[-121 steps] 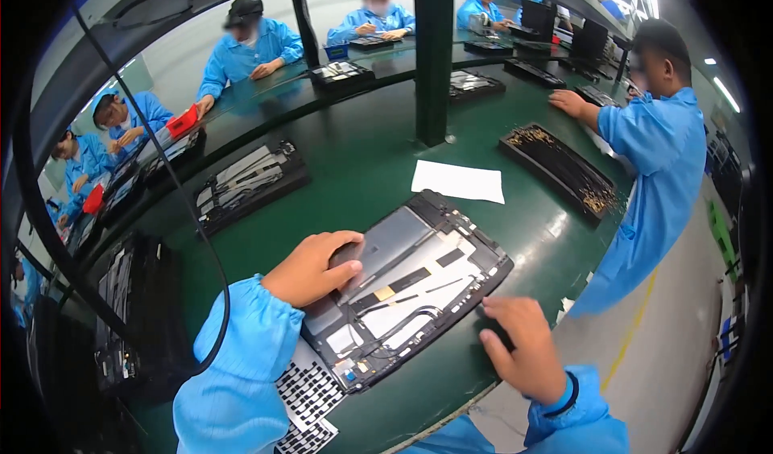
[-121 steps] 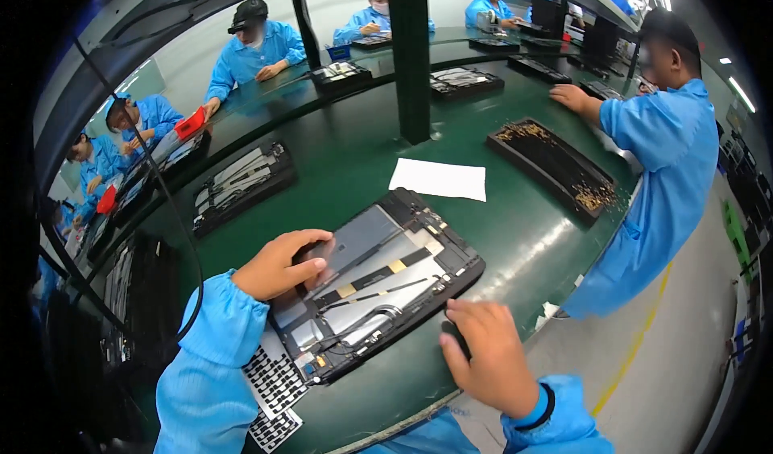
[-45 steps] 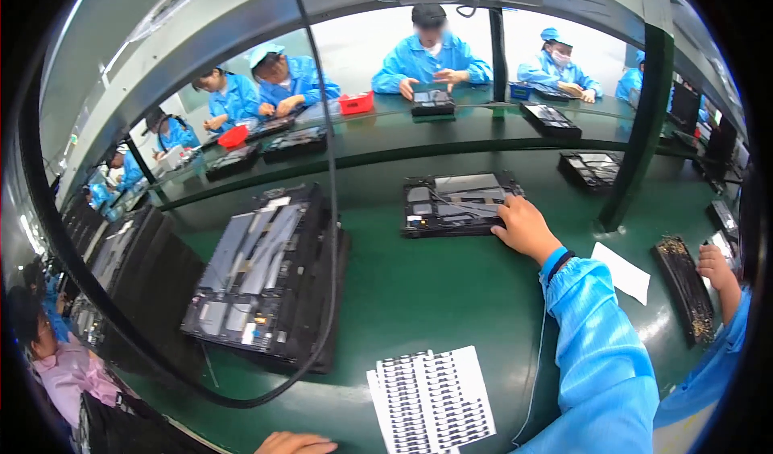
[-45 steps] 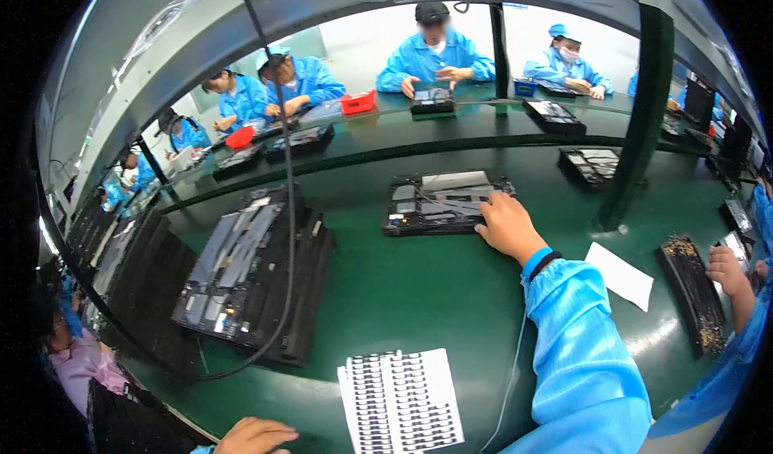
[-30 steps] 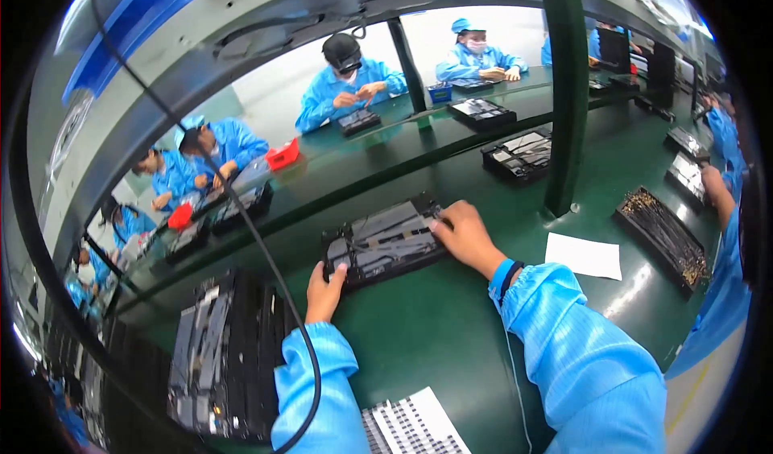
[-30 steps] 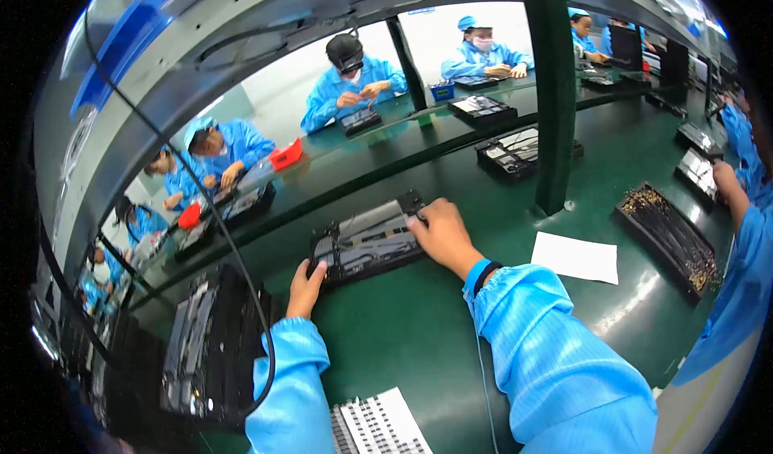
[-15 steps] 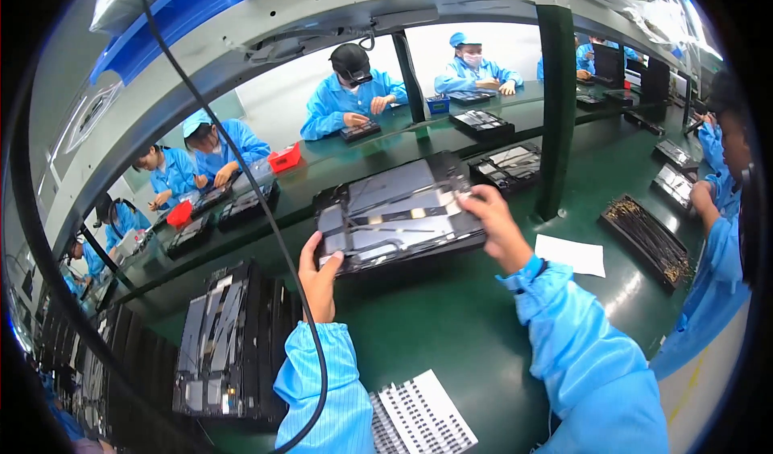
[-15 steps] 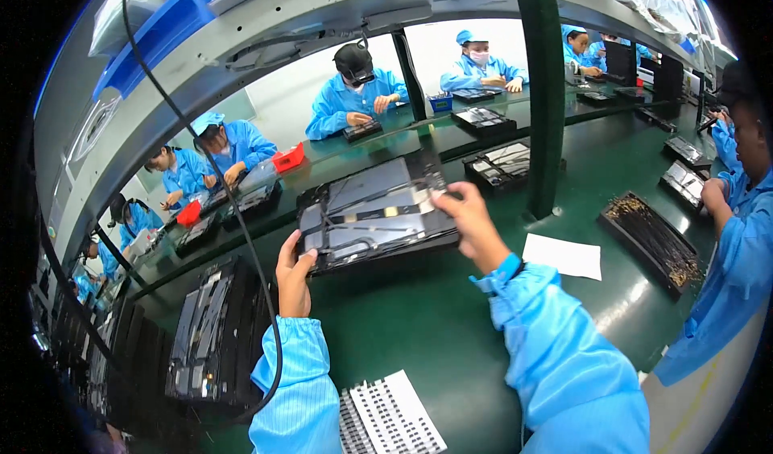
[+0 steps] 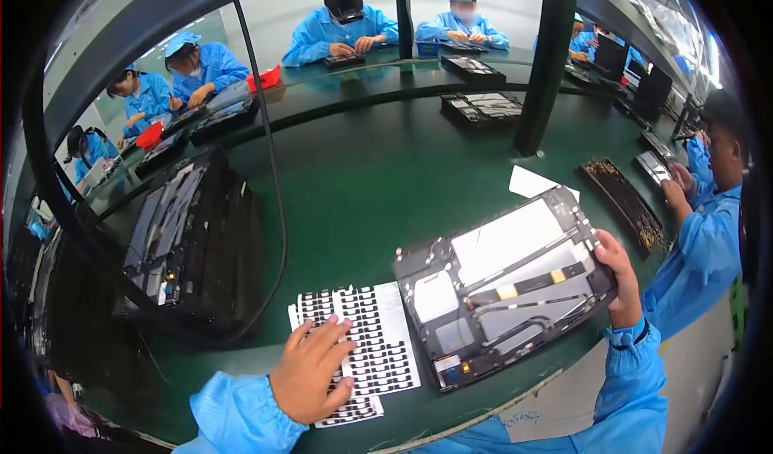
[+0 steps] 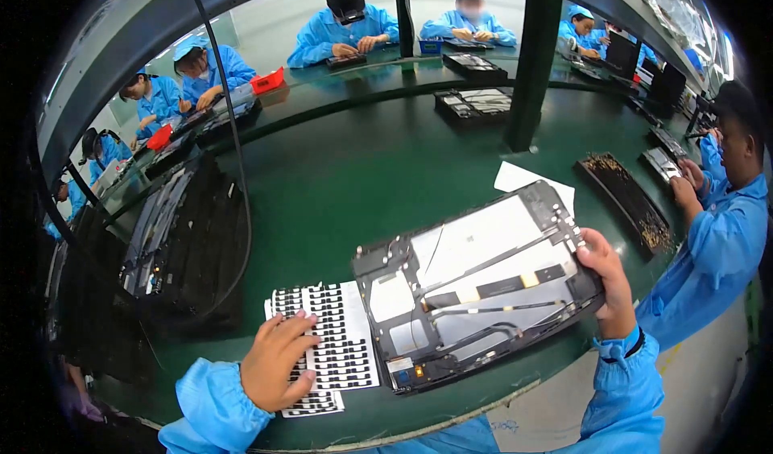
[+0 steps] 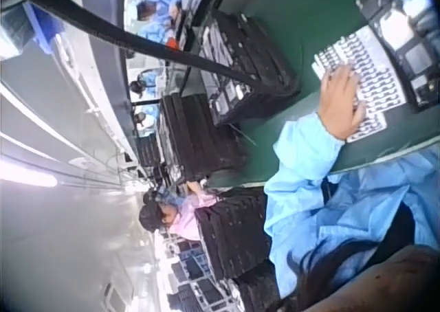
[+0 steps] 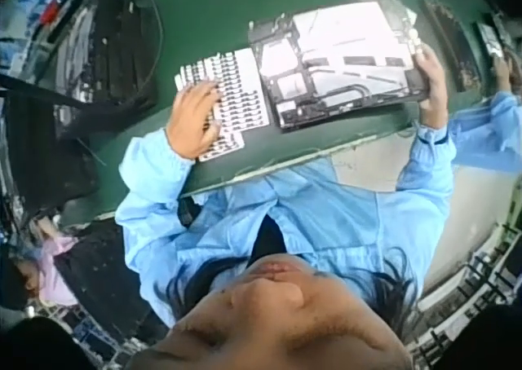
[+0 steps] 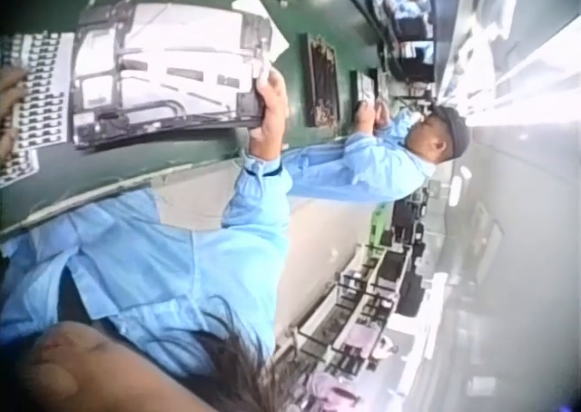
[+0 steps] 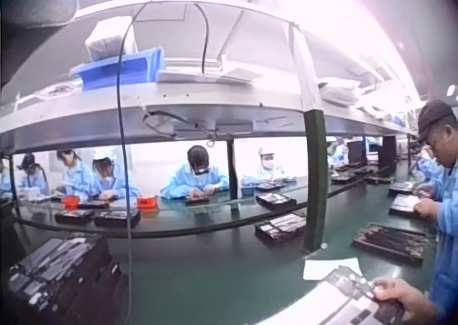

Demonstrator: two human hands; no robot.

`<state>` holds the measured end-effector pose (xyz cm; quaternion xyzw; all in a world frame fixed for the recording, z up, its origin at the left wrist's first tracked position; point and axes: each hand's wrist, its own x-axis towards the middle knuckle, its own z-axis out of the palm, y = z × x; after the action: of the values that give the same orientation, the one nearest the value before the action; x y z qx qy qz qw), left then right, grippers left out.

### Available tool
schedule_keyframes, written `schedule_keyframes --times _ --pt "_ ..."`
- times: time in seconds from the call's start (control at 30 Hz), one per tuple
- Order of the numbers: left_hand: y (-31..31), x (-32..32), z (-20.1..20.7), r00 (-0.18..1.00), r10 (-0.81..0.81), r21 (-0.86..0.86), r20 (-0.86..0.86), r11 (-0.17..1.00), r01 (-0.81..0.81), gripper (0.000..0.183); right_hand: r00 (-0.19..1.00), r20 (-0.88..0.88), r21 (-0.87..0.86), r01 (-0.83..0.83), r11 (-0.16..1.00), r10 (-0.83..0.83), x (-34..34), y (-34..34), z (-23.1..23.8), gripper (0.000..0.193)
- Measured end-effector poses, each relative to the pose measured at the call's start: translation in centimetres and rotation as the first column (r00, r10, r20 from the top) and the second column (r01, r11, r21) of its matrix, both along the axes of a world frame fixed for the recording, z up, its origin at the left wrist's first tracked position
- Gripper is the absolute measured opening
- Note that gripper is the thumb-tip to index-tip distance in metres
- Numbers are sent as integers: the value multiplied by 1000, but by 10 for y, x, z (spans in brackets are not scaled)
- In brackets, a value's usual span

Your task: The person applies adhesive strips to tablet housings and assembles internal components into the housings by hand.

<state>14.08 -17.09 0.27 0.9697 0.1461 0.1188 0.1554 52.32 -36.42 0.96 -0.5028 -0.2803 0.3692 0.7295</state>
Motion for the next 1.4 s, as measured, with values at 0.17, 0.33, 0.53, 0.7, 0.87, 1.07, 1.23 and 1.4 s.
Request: schedule_keyframes --times 0.17,0.33,0.53,0.7,0.87,1.07,1.23,1.4 --pt "-2 2 -2 999 -28 -9 31 1000 29 42 963 241 -278 189 942 -122 3 -9 -24 25" --pt "-6 11 4 977 -95 8 191 995 95 32 -1 995 79 598 798 -97 -39 8 7 8" --pt "16 36 -2 925 -275 37 261 961 275 32 328 936 -125 -19 992 124 -160 65 22 14" --pt "4 30 -12 949 -214 43 233 977 210 33 20 991 -137 64 989 136 -197 89 -2 3" --pt "2 34 -14 961 -218 86 169 975 206 34 -50 995 -78 113 991 84 -205 91 -10 9" --pt "-1 31 -8 973 -200 131 115 974 185 37 -10 1000 -25 71 997 25 -213 100 -15 17" --pt "-2 34 -5 973 -212 126 93 972 200 38 57 998 32 -9 999 -31 -212 102 -18 15" --pt "10 44 -6 963 -258 20 75 966 257 38 481 874 136 -99 986 -72 -202 71 9 13"
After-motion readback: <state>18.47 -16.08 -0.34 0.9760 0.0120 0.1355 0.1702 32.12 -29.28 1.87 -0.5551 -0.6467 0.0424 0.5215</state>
